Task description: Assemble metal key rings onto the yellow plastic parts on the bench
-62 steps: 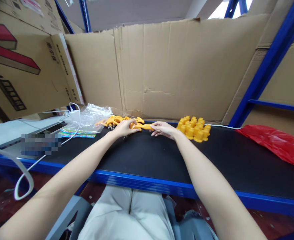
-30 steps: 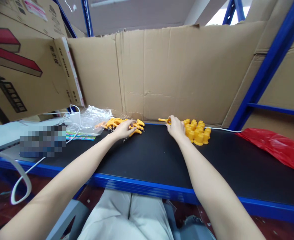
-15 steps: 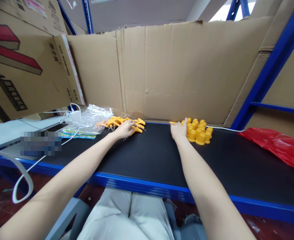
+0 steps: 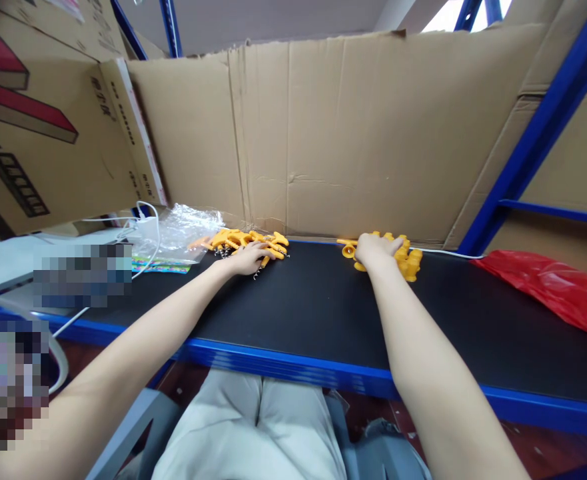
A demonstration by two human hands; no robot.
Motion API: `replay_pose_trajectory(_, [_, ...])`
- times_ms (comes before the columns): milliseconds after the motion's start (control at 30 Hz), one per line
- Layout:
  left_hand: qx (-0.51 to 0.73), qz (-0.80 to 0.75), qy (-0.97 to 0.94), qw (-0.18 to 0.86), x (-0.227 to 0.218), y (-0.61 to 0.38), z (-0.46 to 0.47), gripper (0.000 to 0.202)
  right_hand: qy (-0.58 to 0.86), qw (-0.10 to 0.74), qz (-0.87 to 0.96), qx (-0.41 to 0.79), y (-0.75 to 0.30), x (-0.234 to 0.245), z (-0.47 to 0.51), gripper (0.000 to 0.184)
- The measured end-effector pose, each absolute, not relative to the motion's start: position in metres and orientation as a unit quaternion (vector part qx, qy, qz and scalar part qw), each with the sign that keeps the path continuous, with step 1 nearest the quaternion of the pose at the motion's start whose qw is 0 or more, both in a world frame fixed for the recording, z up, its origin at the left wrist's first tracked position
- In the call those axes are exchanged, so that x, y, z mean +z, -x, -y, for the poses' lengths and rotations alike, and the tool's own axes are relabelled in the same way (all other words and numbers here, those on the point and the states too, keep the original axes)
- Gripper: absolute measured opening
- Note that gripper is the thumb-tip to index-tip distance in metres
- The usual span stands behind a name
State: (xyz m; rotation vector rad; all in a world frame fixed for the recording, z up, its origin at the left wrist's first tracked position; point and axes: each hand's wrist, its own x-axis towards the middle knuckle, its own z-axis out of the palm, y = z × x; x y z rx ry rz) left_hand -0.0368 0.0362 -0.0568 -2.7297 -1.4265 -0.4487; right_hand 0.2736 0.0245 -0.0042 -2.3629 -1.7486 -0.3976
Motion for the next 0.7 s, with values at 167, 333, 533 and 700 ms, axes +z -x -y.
replay_pose_trajectory(167, [-0.118,0.489,0.864,0.007,-0.05,0.034,-0.028,0.037,0.785,0.054,0.606,-0.117,-0.26,-0.002,-0.017,0.024])
replay_pose_trajectory(333, [-0.113,0.498,0.859,0.029,-0.046,0.033,-0.024,0.034,0.726,0.048,0.686,-0.028,-0.247,-0.002,-0.016,0.024])
replay_pose_trajectory(533, [-0.122,0.483,0.864,0.068,-0.047,0.028,-0.021,0.036,0.634,0.065,0.77,0.037,-0.227,-0.017,-0.018,0.025])
replay_pose_trajectory(700, [-0.149,0.476,0.862,0.089,-0.046,0.026,-0.021,0.029,0.62,0.075,0.781,-0.022,-0.219,-0.02,-0.015,0.03])
